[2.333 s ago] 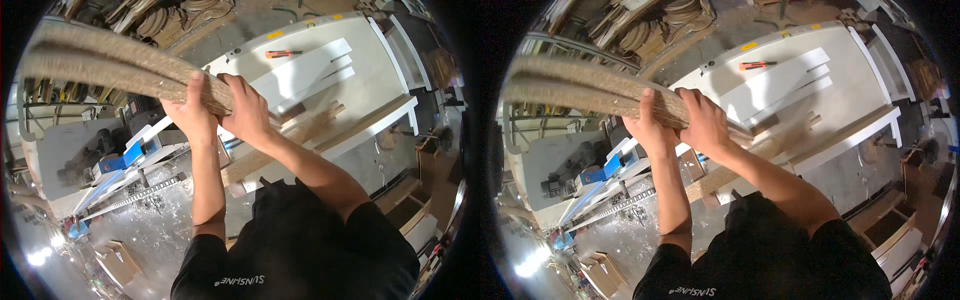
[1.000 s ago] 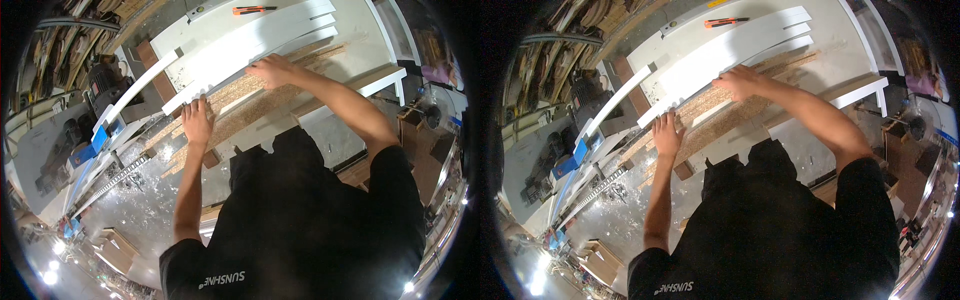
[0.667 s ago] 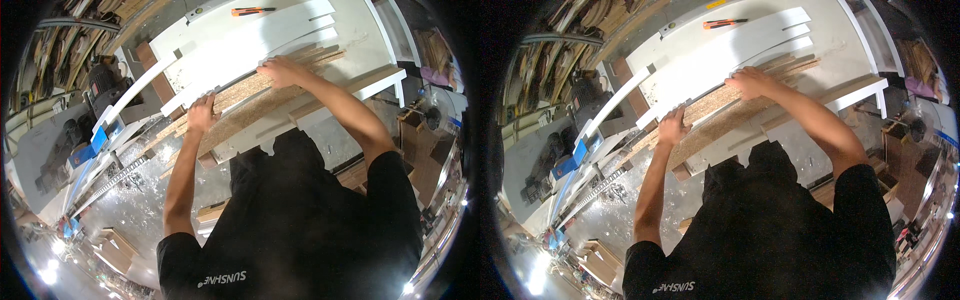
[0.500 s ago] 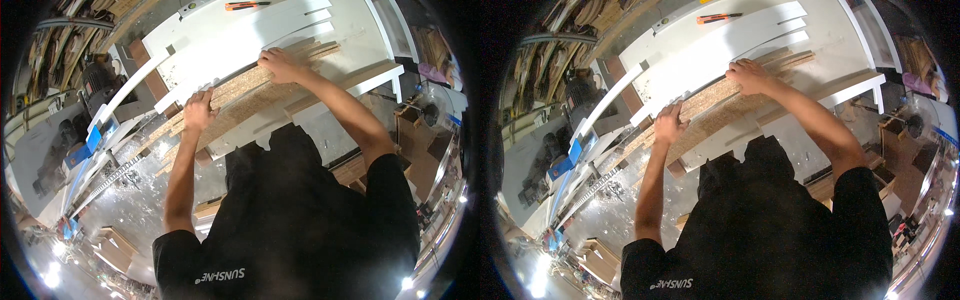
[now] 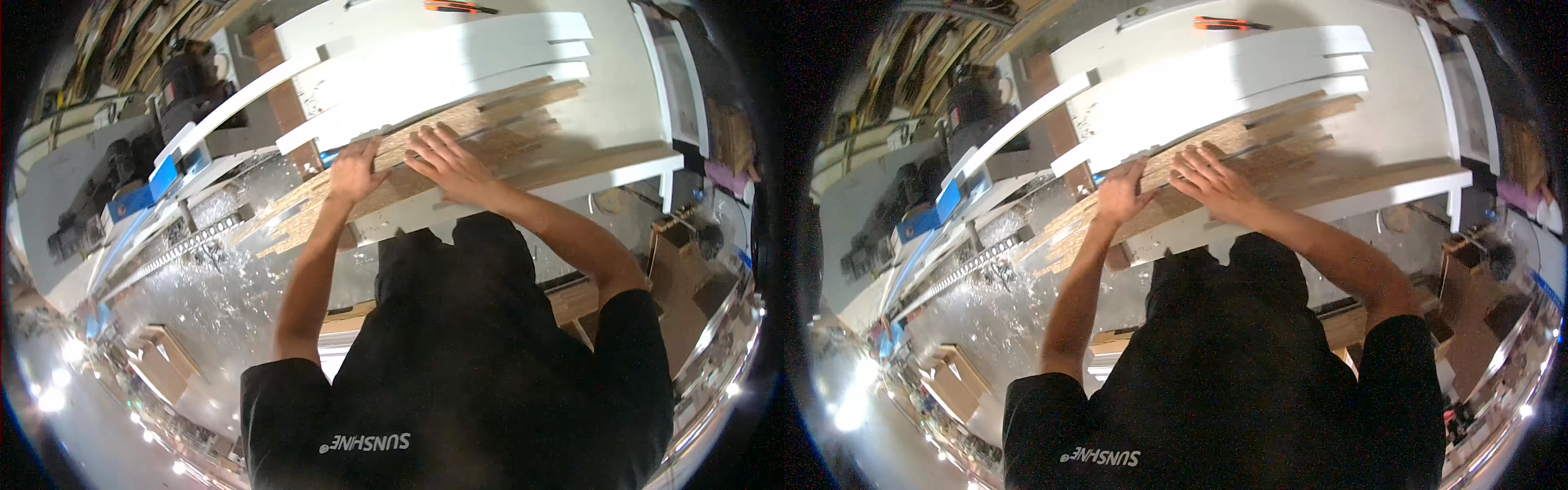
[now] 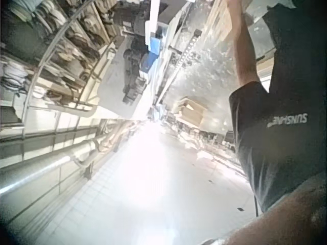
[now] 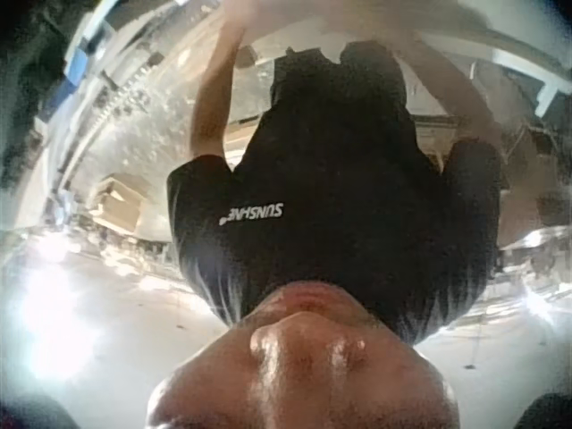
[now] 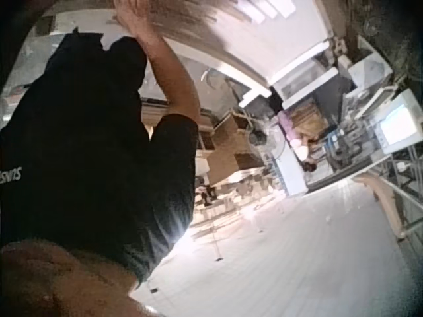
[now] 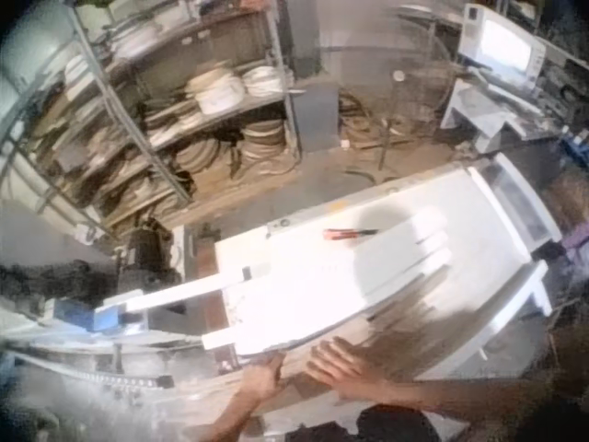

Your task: The person measures wooden boards using a square, trims the edges using a utility knife, and aligns and fits white edging panels onto the boards by hand.

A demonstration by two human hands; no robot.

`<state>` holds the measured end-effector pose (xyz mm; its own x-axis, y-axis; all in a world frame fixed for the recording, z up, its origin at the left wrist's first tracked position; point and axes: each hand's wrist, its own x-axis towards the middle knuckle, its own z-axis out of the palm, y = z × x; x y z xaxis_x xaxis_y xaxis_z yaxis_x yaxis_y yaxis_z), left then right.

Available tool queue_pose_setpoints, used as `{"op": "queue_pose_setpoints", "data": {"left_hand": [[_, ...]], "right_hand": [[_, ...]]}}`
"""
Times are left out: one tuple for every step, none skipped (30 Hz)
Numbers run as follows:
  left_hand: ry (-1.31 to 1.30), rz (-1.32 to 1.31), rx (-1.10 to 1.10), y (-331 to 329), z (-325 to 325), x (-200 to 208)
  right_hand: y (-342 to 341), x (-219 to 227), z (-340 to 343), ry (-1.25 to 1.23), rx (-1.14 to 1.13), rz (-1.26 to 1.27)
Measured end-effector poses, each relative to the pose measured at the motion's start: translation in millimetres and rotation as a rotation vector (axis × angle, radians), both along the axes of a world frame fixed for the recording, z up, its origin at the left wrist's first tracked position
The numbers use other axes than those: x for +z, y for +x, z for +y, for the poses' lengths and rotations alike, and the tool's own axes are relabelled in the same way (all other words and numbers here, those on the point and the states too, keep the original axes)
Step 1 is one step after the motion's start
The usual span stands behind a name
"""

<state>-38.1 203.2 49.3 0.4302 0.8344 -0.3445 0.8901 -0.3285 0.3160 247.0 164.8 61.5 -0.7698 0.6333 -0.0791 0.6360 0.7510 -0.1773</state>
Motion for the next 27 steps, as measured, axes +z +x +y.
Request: {"op": "queue_pose_setpoints", "data": {"left_hand": [[-0.001,0.012,0.016,-1.4,-2.8,-4.5],[0.095,-0.080,0.004,-1.6,-4.9,-7.6],[0.192,-0.170,-0.010,-2.3,-5.8,-10.5],[0.183,-0.157,-0.012,-6.4,-7.9,-13.9],[0.183,-0.145,0.009,-8.1,-10.0,-15.0],[0.202,-0.132,0.004,-9.3,-12.2,-16.2],[0.223,-0.128,-0.008,-6.5,-12.7,-18.0],[0.216,-0.121,-0.026,-5.9,-14.1,-19.0],[0.217,-0.124,-0.013,-8.0,-16.6,-19.1],[0.162,-0.118,-0.018,-8.0,-16.4,-19.0],[0.108,-0.113,-0.024,-7.8,-16.4,-18.9],[0.134,-0.101,-0.038,-7.4,-17.9,-18.5],[0.139,-0.107,-0.026,-8.7,-18.5,-18.8],[0.164,-0.113,-0.032,-9.6,-18.3,-19.4],[0.190,-0.120,-0.037,-10.1,-17.7,-20.1],[0.194,-0.122,-0.025,-12.6,-17.0,-22.8],[0.182,-0.189,0.011,-14.6,-15.3,-25.9],[0.170,-0.256,0.047,-16.2,-14.9,-28.7],[0.171,-0.257,0.060,-14.9,-20.9,-32.1],[0.219,-0.204,0.029,-13.8,-28.3,-34.9],[0.266,-0.149,-0.001,-13.9,-35.2,-37.3],[0.251,-0.150,-0.017,-16.1,-40.5,-36.0],[0.252,-0.137,0.000,-18.4,-43.5,-35.1],[0.192,-0.172,0.014,-20.6,-45.5,-34.2],[0.133,-0.211,0.022,-20.4,-46.3,-32.0],[0.130,-0.188,0.025,-21.0,-47.9,-35.3],[0.131,-0.172,0.039,-22.1,-50.5,-38.4]], "right_hand": [[-5.1,-6.6,-0.2,-0.001,0.016,0.012],[-10.3,-10.3,-0.7,0.076,-0.051,-0.055],[-15.5,-14.1,-0.7,0.154,-0.118,-0.122],[-21.2,-9.8,4.6,0.073,-0.138,-0.067],[-25.9,-4.8,9.3,0.071,-0.116,-0.057],[-30.7,0.5,13.8,-0.039,-0.115,-0.069],[-29.6,0.3,15.2,-0.147,-0.122,-0.091],[-29.7,-0.3,14.8,-0.156,-0.118,-0.064],[-30.5,-3.2,11.9,-0.155,-0.106,-0.069],[-30.8,-7.2,9.8,-0.097,-0.103,-0.056],[-30.3,-11.0,8.4,-0.040,-0.099,-0.043],[-28.8,-13.9,4.6,-0.108,-0.126,-0.013],[-30.8,-14.1,2.7,-0.103,-0.114,-0.019],[-33.1,-14.6,1.5,-0.117,-0.124,-0.031],[-34.5,-15.1,0.5,-0.130,-0.134,-0.043],[-37.3,-14.1,-1.0,-0.125,-0.122,-0.047],[-39.7,-12.9,-2.5,-0.183,-0.140,-0.038],[-41.9,-12.1,-2.5,-0.242,-0.157,-0.029],[-40.8,-12.1,-3.4,-0.242,-0.145,-0.032],[-39.1,-12.8,-1.2,-0.251,-0.145,-0.051],[-38.3,-13.8,1.1,-0.260,-0.143,-0.068],[-39.9,-12.9,3.3,-0.260,-0.125,-0.062],[-41.7,-12.1,5.8,-0.196,-0.147,-0.028],[-43.7,-11.4,8.6,-0.133,-0.168,0.009],[-43.2,-10.7,9.8,-0.134,-0.155,0.017],[-44.3,-11.8,11.5,-0.190,-0.151,-0.039],[-45.3,-12.9,13.0,-0.245,-0.145,-0.096]]}}
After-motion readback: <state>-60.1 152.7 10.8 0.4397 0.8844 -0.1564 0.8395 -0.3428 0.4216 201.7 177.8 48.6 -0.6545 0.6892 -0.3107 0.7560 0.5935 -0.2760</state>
